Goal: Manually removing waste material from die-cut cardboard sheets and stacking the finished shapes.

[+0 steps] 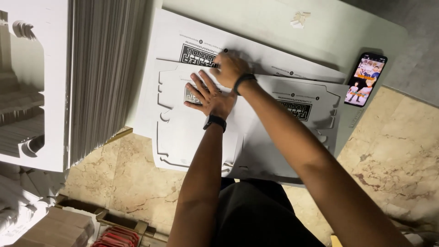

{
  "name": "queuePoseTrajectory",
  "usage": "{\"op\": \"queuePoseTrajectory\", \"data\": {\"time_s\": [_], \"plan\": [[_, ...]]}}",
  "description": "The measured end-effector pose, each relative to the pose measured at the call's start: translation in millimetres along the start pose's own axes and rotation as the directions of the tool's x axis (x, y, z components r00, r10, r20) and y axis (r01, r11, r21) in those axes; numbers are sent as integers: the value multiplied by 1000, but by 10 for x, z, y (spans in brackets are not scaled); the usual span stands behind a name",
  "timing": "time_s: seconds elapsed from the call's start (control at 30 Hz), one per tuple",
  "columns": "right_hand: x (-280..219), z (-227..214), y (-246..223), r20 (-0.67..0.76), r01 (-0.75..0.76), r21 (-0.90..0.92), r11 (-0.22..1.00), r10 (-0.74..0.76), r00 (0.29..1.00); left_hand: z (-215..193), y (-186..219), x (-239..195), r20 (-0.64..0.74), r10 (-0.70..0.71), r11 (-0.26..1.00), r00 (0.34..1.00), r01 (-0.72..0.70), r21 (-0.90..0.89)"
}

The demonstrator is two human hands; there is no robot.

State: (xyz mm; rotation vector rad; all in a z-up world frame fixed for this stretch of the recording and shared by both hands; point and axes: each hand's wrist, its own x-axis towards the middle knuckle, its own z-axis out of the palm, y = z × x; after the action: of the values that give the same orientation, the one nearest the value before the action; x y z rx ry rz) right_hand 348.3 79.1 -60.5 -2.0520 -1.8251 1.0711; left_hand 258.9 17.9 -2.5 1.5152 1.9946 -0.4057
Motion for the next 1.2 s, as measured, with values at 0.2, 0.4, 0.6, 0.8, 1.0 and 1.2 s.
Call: {"op": "queuePoseTrajectory", "data": {"time_s": [0.2,0.4,0.6,0.8,1.0,1.2], "plan": [[-4,-153,-391,20,-155,-145,977,159,987,362,-18,152,-88,27,971,996,-5,240],[-21,225,-397,-174,-76,-31,997,69,982,162,154,-15,-144,-111,936,983,152,319],[-199,570,-437,-732,68,-230,971,-219,646,332,-23,142,-109,-33,955,993,64,289],[-314,229,-140,-664,333,-113,936,-321,676,580,-171,300,-231,-19,937,973,99,336],[-808,-257,866,-345,53,-409,911,-208,915,79,-241,85,-10,98,994,995,-98,-51],[-817,-358,1054,-112,23,-414,910,-75,991,35,-590,-129,34,359,933,933,-358,-32]]}}
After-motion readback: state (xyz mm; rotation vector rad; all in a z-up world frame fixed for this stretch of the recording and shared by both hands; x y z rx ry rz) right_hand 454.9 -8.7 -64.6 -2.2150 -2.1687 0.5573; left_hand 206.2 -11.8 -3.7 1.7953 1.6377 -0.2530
